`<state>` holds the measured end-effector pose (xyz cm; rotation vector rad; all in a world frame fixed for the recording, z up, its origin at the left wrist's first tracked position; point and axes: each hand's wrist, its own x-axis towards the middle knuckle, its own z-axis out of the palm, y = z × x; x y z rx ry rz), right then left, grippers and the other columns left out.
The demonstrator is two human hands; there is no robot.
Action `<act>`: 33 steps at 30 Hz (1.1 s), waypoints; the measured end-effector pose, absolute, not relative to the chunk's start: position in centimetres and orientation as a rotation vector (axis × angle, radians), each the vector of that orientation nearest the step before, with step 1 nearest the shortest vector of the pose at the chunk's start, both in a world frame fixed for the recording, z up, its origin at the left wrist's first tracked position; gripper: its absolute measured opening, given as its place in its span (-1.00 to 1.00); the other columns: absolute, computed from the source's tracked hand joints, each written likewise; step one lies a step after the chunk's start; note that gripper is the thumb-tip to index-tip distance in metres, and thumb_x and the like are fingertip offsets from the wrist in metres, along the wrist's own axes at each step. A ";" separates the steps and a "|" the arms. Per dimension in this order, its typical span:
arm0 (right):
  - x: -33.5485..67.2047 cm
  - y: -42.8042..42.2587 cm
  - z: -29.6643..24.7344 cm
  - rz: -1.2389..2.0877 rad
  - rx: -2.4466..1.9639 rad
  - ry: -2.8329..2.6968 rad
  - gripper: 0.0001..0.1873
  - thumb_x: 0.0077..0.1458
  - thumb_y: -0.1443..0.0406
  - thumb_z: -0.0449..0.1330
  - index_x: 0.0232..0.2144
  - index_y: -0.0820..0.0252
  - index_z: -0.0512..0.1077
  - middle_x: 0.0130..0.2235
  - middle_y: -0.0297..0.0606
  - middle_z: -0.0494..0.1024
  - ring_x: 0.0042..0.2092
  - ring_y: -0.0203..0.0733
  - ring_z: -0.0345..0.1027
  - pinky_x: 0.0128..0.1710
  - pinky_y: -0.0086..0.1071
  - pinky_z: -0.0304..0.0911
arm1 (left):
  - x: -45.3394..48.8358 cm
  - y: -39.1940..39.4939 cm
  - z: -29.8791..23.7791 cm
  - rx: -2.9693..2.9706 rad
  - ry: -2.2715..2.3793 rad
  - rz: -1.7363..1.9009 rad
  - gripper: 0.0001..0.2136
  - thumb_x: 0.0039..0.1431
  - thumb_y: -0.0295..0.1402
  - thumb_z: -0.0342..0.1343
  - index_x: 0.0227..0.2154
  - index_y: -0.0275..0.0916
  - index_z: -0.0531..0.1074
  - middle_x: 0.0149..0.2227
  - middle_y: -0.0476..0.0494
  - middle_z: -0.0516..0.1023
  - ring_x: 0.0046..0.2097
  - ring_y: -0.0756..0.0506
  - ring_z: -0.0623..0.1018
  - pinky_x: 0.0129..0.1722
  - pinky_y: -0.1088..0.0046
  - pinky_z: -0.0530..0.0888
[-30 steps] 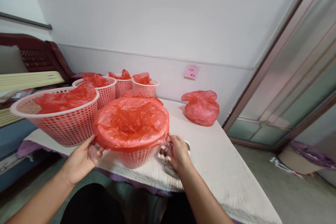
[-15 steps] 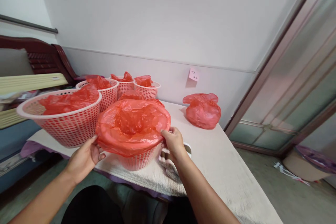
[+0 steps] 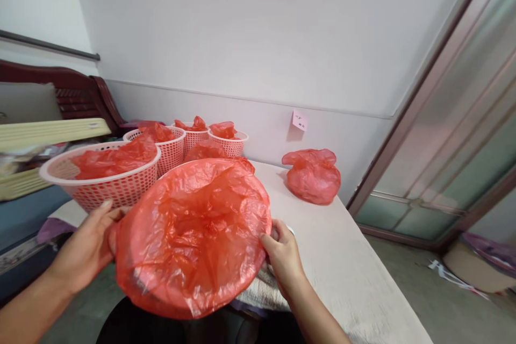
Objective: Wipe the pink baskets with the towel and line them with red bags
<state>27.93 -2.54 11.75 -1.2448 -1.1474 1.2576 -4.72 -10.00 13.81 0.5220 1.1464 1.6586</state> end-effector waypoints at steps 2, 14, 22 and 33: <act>28.4 -2.7 11.2 1.246 -1.233 -1.141 -0.63 -0.24 0.25 0.20 -0.27 0.18 0.45 -0.53 -0.45 0.45 -0.59 -0.32 0.25 -0.65 -0.47 0.11 | -4.6 -10.9 14.3 0.703 1.155 1.580 -0.66 0.13 0.01 0.20 -0.24 -0.15 0.52 -0.29 -0.04 0.62 -0.33 -0.06 0.57 -0.41 0.52 0.50; 30.6 -3.0 8.4 1.232 -1.156 -1.183 -0.54 -0.20 0.21 0.31 -0.15 0.16 0.53 -0.21 -0.19 0.64 -0.29 -0.04 0.51 -0.41 -0.36 0.33 | -3.6 -12.8 13.6 1.303 1.713 1.480 -0.58 0.11 0.15 0.12 -0.45 -0.14 0.35 -0.49 0.02 0.38 -0.42 -0.03 0.34 -0.46 0.56 0.32; 29.7 -3.4 8.6 1.198 -1.165 -1.225 -0.57 -0.19 0.22 0.30 -0.17 0.12 0.54 -0.21 -0.21 0.64 -0.29 -0.04 0.49 -0.46 -0.39 0.28 | -3.8 -11.5 17.5 1.843 1.847 1.523 -0.86 0.05 -0.20 0.32 -0.33 -0.07 0.56 -0.41 -0.03 0.57 -0.35 -0.10 0.48 -0.35 0.55 0.33; 28.7 -4.3 10.6 1.210 -1.171 -1.243 -0.61 -0.16 0.25 0.28 -0.18 0.13 0.54 -0.25 -0.24 0.63 -0.29 -0.08 0.46 -0.42 -0.38 0.31 | -1.8 -8.3 21.8 1.362 1.508 1.272 -0.92 0.03 -0.43 0.35 -0.36 -0.19 0.63 -0.34 -0.12 0.64 -0.21 -0.12 0.59 -0.33 0.62 0.42</act>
